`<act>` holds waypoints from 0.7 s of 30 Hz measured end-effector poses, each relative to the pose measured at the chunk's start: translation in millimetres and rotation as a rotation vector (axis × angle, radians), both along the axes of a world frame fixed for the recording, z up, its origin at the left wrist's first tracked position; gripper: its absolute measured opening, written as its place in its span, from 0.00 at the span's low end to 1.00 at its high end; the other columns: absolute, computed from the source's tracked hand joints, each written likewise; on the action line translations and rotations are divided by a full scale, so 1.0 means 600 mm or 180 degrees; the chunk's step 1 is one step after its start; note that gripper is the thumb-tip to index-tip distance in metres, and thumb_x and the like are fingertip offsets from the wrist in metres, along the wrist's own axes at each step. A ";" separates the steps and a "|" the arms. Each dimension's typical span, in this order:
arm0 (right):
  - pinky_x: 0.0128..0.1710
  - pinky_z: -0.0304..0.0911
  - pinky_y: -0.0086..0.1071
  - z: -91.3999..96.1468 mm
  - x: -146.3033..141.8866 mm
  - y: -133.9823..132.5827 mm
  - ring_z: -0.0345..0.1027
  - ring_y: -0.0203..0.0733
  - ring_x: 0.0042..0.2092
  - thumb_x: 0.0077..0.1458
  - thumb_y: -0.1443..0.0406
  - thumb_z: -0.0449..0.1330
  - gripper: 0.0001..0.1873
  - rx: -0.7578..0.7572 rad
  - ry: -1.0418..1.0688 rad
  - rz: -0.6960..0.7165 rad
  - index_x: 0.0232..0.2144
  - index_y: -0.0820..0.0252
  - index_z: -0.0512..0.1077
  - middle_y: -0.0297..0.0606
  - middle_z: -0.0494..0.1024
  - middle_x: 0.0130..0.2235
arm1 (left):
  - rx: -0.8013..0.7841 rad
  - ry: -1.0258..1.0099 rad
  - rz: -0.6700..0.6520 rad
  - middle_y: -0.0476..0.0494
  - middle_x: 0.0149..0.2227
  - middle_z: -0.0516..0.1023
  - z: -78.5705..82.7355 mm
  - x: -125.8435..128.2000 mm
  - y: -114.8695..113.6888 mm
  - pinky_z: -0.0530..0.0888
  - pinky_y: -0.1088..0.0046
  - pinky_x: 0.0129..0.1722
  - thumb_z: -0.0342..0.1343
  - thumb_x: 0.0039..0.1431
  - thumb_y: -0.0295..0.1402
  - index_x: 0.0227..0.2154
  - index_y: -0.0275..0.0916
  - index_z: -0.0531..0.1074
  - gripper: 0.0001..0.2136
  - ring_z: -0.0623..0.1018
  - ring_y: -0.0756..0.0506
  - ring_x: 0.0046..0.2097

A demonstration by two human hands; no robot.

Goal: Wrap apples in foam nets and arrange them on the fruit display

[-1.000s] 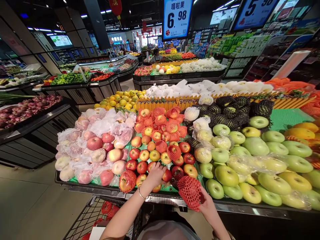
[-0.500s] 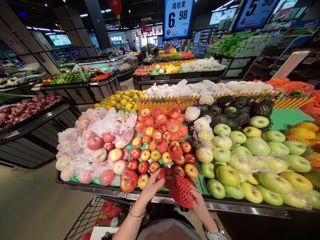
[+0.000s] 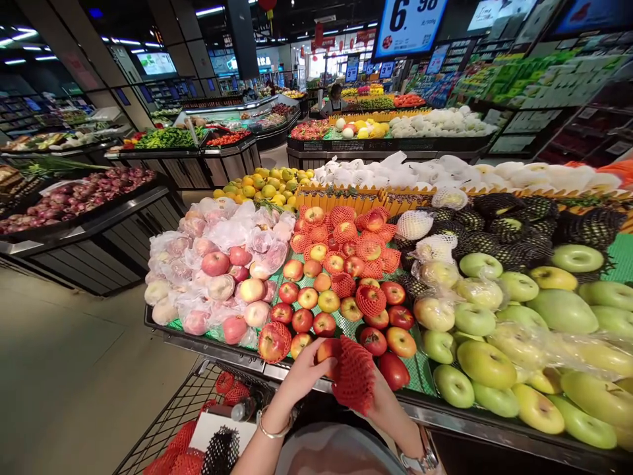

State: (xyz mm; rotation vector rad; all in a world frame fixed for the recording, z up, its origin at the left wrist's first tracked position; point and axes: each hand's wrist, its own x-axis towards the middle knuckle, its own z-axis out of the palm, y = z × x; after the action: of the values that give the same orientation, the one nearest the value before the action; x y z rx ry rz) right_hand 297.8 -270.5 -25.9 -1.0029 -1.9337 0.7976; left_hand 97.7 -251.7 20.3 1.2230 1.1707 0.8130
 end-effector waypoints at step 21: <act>0.54 0.69 0.46 0.022 -0.055 0.006 0.68 0.56 0.55 0.47 0.73 0.58 0.26 -0.0220 -0.0210 0.0187 0.51 0.58 0.70 0.49 0.73 0.51 | 0.0302 0.0060 0.1318 0.35 0.56 0.70 -0.036 0.006 -0.063 0.62 0.59 0.63 0.54 0.57 0.55 0.42 0.39 0.76 0.24 0.68 0.38 0.60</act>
State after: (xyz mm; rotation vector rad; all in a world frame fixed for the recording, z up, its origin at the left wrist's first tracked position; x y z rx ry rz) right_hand 264.9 -266.9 -12.9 -1.0292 -2.0118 0.8799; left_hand 101.2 -289.7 -1.0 1.0787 1.4391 1.1771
